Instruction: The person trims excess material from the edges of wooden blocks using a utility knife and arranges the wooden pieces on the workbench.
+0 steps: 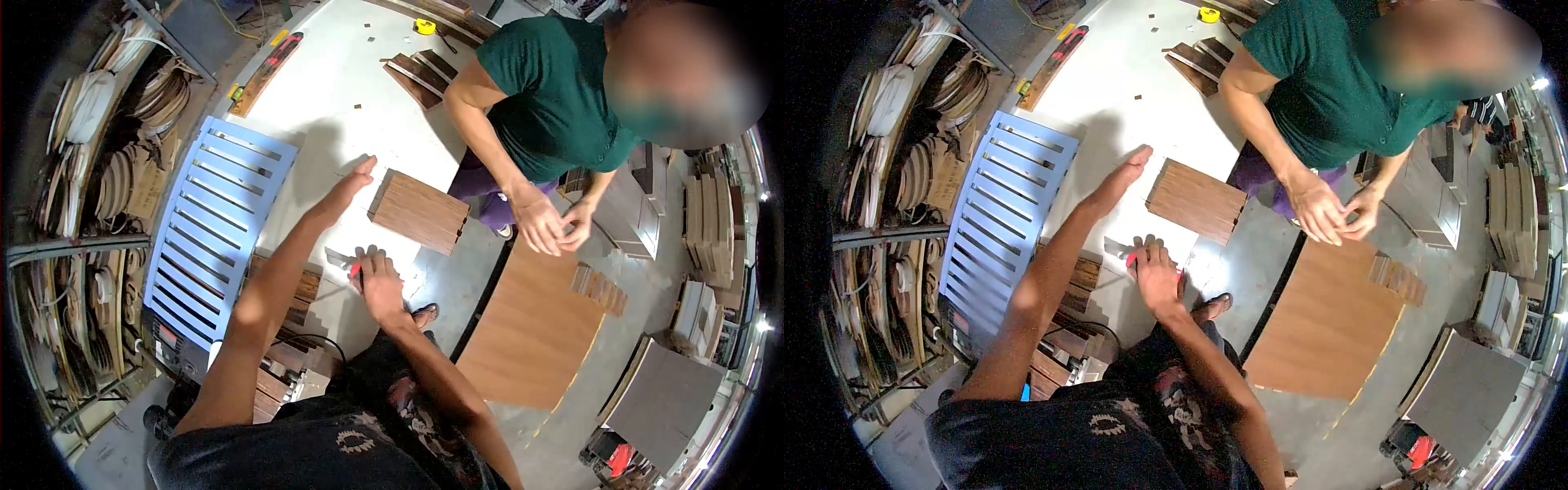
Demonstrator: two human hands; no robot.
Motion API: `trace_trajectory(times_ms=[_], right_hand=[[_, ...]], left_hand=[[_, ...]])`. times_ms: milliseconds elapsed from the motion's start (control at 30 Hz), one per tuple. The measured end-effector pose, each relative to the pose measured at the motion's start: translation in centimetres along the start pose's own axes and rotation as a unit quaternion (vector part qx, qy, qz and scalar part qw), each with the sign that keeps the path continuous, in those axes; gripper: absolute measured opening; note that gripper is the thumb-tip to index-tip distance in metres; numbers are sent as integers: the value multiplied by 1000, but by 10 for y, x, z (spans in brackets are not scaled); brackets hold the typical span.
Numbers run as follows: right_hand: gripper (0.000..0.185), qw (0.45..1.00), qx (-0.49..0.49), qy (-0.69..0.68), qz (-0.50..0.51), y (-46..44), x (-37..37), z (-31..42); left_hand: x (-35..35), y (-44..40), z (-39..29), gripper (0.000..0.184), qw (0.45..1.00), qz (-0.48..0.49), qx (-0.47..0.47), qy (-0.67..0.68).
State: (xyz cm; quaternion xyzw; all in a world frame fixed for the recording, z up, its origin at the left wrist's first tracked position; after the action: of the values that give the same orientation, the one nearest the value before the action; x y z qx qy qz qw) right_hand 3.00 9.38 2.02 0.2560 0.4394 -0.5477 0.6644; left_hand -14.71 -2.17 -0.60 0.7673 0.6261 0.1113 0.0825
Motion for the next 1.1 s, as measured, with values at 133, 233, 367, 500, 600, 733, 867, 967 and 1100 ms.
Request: trace_trajectory(times_ms=[133,233,367,500,600,733,867,967,1100], right_hand=[[56,986,13,-98,-138,-1,-59,-11],[62,937,190,-120,-268,5,-98,-84],[72,802,346,-398,-281,-10,-69,-176],[76,725,368,-548,-194,-31,-46,-192],[76,704,389,-560,-197,-31,-49,-182],[75,707,377,-567,-191,-30,-45,-185],[75,712,383,-560,-183,-28,-41,-189],[73,710,383,-564,-176,-29,-39,-191],[71,710,398,-553,-180,-29,-44,-186]], left_hand=[[27,12,19,67,999,-5,-31,18],[46,16,41,68,997,-20,-23,70],[60,23,38,68,995,-52,-6,84],[61,18,40,69,993,-67,6,92],[62,18,46,69,992,-60,12,107],[62,20,44,70,993,-76,8,91],[61,20,42,71,991,-83,17,101],[57,17,44,72,991,-83,19,104],[58,19,40,71,992,-94,4,89]])
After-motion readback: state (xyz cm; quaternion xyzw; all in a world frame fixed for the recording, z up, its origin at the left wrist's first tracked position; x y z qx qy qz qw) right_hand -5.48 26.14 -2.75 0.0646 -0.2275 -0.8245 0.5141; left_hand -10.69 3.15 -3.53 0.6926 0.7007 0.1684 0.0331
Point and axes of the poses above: each hand's wrist, its own y-axis away from the middle knuckle, its own x-axis out of the palm, z = x × y, the point moved 8 cm from there along -y, towards the middle knuckle, and after that the axes turned 10 degrees about -z, right-handed, at the moved point
